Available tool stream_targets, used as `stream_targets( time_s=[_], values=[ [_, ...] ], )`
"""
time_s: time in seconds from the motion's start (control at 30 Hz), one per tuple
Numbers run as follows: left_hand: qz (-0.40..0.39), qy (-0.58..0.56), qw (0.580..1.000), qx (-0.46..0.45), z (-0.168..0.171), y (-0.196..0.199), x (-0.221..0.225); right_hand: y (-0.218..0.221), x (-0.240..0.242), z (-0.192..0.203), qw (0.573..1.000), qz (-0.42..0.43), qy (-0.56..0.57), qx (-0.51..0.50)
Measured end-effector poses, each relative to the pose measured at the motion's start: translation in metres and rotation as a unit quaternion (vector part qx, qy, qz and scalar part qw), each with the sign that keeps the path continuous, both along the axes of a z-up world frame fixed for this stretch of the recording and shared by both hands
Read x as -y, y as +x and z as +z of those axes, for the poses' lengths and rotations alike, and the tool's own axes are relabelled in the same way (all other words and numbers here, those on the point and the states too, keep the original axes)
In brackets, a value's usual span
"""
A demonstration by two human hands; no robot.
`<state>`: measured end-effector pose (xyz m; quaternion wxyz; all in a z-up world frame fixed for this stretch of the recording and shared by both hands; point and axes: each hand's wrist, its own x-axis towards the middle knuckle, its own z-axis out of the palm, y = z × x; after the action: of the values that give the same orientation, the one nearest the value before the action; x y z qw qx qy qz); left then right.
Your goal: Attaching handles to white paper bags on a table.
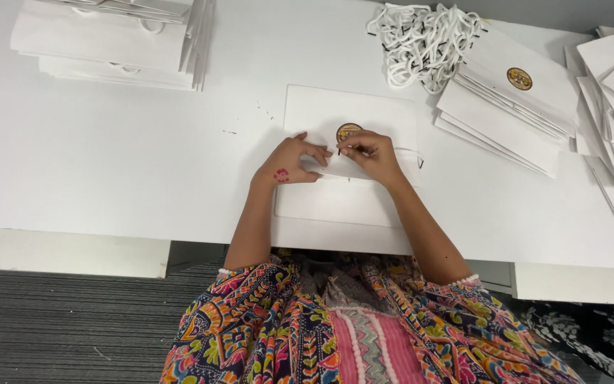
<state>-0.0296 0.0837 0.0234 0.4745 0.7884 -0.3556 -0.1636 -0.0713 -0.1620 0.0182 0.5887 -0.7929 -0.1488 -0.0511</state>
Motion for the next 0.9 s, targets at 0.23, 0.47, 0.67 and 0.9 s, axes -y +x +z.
stream_targets(
  time_s=[0.23,0.47,0.67,0.9],
  values=[
    [0.028,-0.032,0.999,-0.008,0.003,-0.003,0.0,-0.01,-0.016,0.006,0.991,0.036,-0.117,0.052],
    [0.025,-0.047,0.999,0.0,0.004,-0.005,-0.001,-0.012,-0.021,0.013,0.98,0.04,-0.171,0.097],
    [0.019,-0.061,0.998,0.008,0.002,-0.004,-0.001,-0.011,-0.023,0.012,0.978,0.039,-0.18,0.098],
    [0.022,-0.054,0.998,0.013,0.002,-0.004,-0.001,-0.014,-0.026,0.01,0.97,0.037,-0.187,0.151]
  ],
)
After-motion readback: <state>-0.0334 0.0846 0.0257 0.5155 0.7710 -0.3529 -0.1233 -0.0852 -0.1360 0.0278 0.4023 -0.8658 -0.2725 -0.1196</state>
